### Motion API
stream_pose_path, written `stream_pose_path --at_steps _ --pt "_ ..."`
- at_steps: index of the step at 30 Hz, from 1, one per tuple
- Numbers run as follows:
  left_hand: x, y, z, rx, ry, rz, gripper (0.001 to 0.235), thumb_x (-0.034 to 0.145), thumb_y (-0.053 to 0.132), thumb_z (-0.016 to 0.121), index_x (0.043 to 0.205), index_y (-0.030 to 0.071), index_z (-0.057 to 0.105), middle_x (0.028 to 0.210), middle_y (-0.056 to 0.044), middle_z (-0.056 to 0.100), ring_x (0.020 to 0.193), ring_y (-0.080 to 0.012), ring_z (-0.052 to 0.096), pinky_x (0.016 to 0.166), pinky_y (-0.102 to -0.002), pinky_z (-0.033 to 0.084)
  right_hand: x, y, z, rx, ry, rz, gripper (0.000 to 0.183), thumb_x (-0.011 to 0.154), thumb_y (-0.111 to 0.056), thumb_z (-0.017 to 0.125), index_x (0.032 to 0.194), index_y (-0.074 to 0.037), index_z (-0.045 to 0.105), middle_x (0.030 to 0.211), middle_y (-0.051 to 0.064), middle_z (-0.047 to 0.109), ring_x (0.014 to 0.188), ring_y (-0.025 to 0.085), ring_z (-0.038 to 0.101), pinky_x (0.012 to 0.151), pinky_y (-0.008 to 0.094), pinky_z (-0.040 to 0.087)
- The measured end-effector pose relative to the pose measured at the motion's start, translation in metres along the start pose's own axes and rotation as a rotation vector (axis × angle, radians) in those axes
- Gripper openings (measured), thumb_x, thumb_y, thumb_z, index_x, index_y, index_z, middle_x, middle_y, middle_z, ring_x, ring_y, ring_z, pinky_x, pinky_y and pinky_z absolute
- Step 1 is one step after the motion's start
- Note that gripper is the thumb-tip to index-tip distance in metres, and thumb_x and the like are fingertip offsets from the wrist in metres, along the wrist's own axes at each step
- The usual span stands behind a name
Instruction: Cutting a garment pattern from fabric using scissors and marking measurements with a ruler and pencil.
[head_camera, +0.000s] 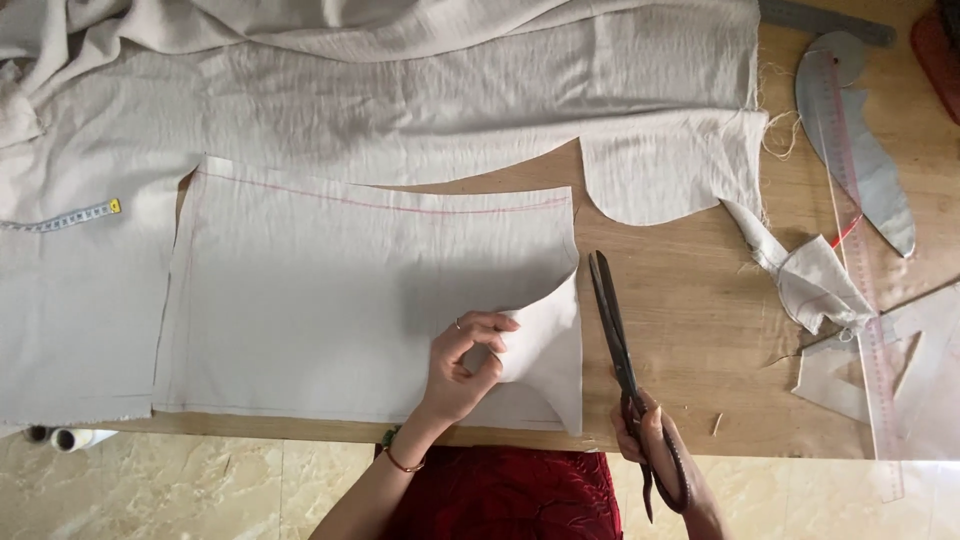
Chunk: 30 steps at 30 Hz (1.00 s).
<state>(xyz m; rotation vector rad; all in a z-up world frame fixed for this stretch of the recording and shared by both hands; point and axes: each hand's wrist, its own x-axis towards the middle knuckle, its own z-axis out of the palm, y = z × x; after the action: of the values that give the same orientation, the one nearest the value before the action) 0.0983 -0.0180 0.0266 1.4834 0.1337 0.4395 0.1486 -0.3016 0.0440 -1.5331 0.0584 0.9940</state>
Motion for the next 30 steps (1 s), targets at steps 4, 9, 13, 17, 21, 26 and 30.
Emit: stream_pose_path --at_steps 4,9,13,17,21,26,30 --pt "0.003 0.0 -0.014 -0.035 -0.026 -0.052 0.021 0.078 -0.007 0.052 0.087 0.011 0.059 0.109 -0.011 0.07 0.116 -0.0369 0.069 0.099 -0.047 0.054 0.007 0.004 0.011 0.04 0.009 0.0 0.081 0.095 -0.064 0.031 0.156 -0.01 0.041 0.076 0.002 0.044 0.052 0.008 0.029 0.046 0.024 0.024" --pt "0.013 0.0 -0.015 0.008 -0.114 0.005 0.015 0.081 0.001 0.056 0.089 0.013 0.061 0.11 -0.008 0.072 0.109 -0.0276 0.07 0.104 -0.048 0.053 0.021 0.001 0.026 0.03 0.045 0.041 0.083 0.092 -0.064 0.037 0.156 -0.012 0.043 0.082 0.005 0.048 0.057 0.008 0.032 0.048 0.022 0.024" --pt "0.021 0.003 -0.019 -0.025 -0.146 -0.029 0.018 0.079 -0.002 0.056 0.087 0.013 0.06 0.11 -0.009 0.071 0.113 -0.0309 0.069 0.098 -0.043 0.055 0.03 -0.011 0.043 -0.004 0.101 -0.004 0.078 0.095 -0.06 0.035 0.153 -0.009 0.046 0.081 0.004 0.045 0.058 0.01 0.032 0.049 0.023 0.027" --pt "0.024 0.003 -0.029 -0.057 -0.167 0.0 0.019 0.079 -0.004 0.055 0.088 0.012 0.06 0.107 -0.009 0.072 0.105 -0.0269 0.071 0.098 -0.044 0.057 0.033 -0.016 0.051 -0.037 0.119 -0.018 0.081 0.093 -0.063 0.039 0.152 -0.009 0.048 0.08 0.003 0.045 0.055 0.009 0.029 0.046 0.023 0.024" --pt "0.023 -0.002 -0.04 -0.06 -0.157 0.009 0.019 0.078 -0.004 0.055 0.087 0.012 0.06 0.106 -0.009 0.072 0.104 -0.0276 0.072 0.096 -0.042 0.059 0.034 -0.014 0.055 -0.073 0.146 -0.023 0.078 0.094 -0.059 0.04 0.152 -0.009 0.048 0.074 0.002 0.042 0.056 0.009 0.027 0.047 0.024 0.024" --pt "0.027 0.0 -0.043 -0.105 -0.168 0.016 0.019 0.078 -0.005 0.054 0.087 0.01 0.06 0.105 -0.011 0.072 0.102 -0.0284 0.072 0.099 -0.043 0.058 0.04 -0.022 0.067 -0.103 0.14 -0.088 0.065 0.098 -0.059 0.037 0.132 -0.005 0.051 0.066 0.001 0.035 0.053 0.009 0.025 0.046 0.025 0.022" --pt "0.03 0.001 -0.045 -0.116 -0.186 0.012 0.021 0.077 -0.008 0.053 0.087 0.01 0.06 0.105 -0.012 0.071 0.103 -0.0293 0.071 0.097 -0.042 0.059 0.045 -0.016 0.07 -0.083 0.201 -0.017 0.077 0.094 -0.06 0.038 0.153 -0.01 0.045 0.067 0.002 0.036 0.054 0.01 0.027 0.047 0.024 0.022"
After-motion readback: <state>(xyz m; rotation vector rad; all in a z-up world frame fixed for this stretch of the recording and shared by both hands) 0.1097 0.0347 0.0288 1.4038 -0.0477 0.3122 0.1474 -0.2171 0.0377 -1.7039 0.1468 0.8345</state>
